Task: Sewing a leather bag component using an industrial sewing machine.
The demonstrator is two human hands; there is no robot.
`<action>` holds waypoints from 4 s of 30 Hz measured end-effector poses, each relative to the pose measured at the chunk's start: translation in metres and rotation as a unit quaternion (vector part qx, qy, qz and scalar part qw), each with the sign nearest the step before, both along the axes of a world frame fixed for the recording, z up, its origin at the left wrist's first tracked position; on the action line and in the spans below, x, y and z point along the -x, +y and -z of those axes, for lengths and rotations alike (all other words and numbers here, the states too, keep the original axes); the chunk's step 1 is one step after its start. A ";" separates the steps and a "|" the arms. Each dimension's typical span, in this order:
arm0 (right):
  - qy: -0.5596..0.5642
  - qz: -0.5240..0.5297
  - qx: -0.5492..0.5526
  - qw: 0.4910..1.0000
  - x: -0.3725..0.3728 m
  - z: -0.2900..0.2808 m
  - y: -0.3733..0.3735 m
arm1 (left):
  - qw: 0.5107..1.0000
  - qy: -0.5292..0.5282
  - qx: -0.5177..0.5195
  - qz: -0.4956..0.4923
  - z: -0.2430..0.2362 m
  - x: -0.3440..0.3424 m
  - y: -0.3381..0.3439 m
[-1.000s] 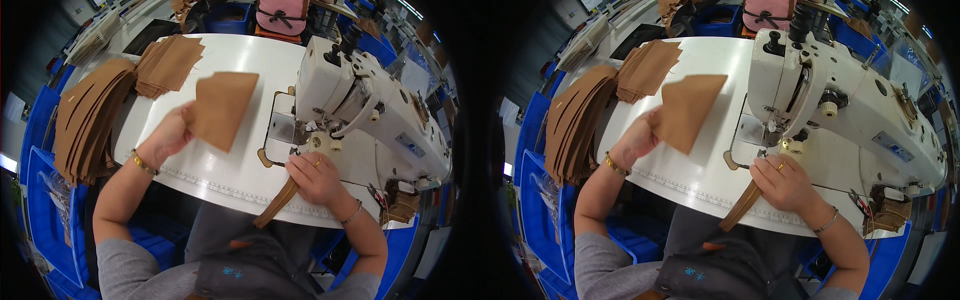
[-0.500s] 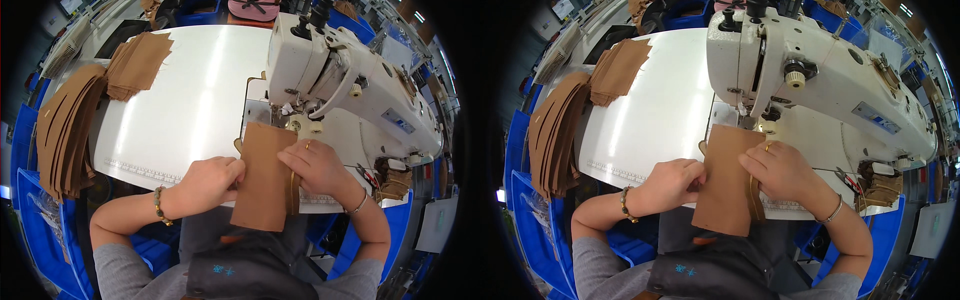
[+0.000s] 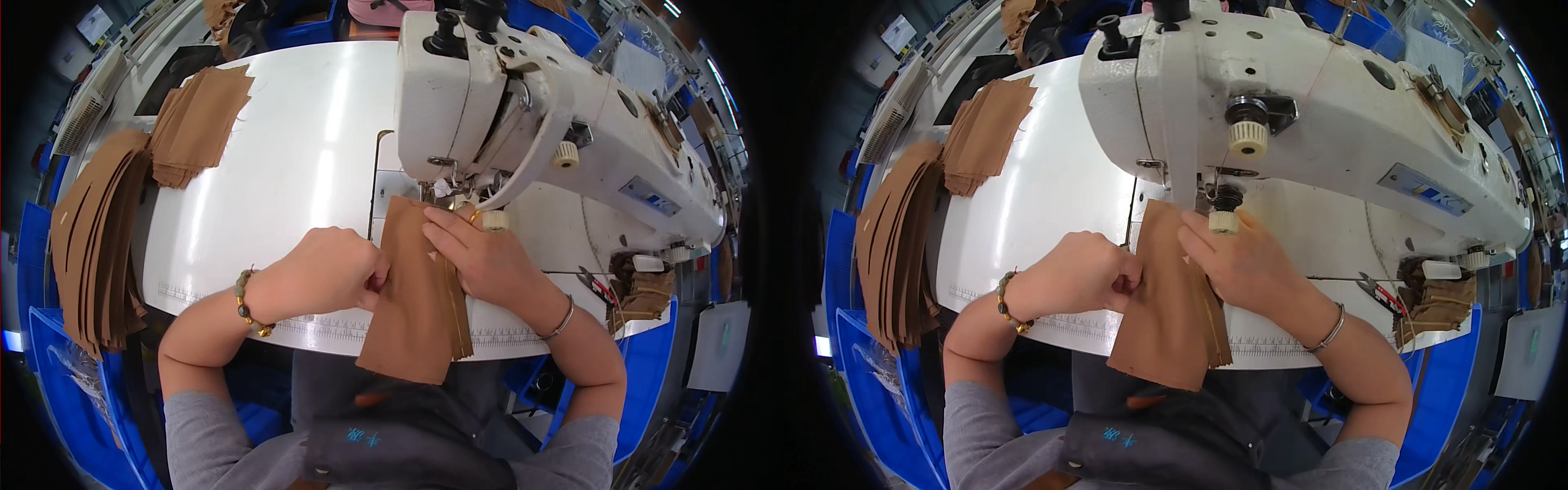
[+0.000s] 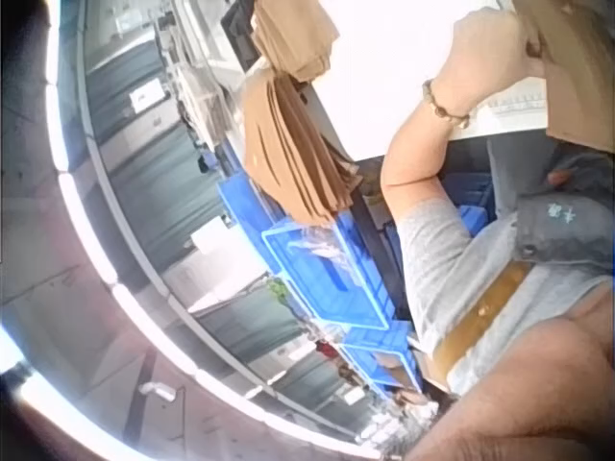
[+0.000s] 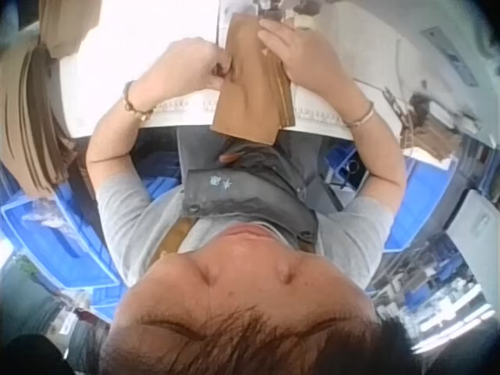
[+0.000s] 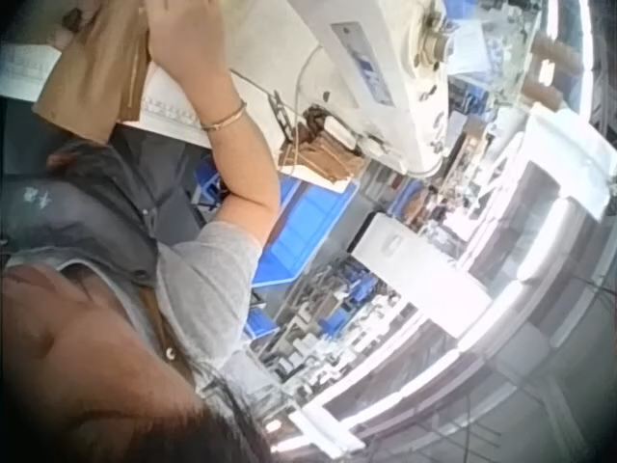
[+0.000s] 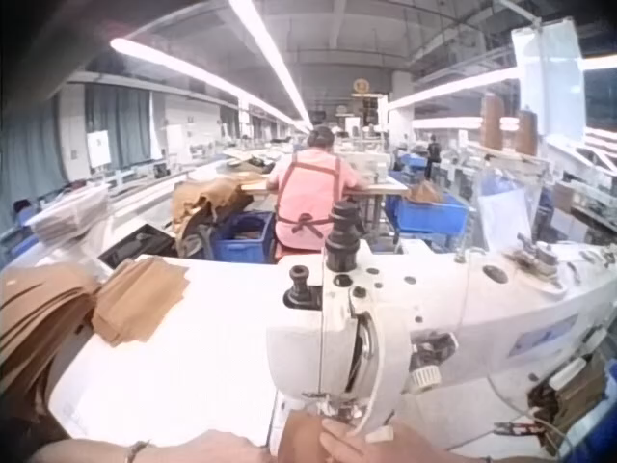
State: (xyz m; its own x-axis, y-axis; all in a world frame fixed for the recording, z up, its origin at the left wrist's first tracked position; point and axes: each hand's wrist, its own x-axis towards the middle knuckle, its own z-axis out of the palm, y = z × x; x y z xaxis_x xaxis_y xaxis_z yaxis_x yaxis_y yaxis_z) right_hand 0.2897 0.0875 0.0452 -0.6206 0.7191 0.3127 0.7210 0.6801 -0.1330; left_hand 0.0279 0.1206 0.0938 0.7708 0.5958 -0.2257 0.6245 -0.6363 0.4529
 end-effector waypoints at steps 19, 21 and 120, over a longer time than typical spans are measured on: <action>0.003 -0.039 -0.033 0.999 -0.009 0.003 0.007 | 0.955 -0.092 -0.282 -0.010 0.041 -0.012 -0.014; 0.003 -0.034 -0.087 0.996 -0.010 0.000 0.007 | 0.957 -0.079 -0.280 -0.001 0.040 -0.013 -0.015; 0.030 -0.058 -0.171 0.983 0.009 -0.016 -0.010 | 0.962 -0.079 -0.261 0.014 0.036 -0.020 -0.028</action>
State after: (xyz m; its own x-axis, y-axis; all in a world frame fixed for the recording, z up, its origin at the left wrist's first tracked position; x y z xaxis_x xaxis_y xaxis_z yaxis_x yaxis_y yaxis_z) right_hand 0.2812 0.0774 0.0610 -0.6655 0.4915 0.5618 0.6339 0.7695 0.0777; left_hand 0.0474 0.0922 0.0578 0.7879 0.5754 0.2194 0.5539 -0.8179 0.1556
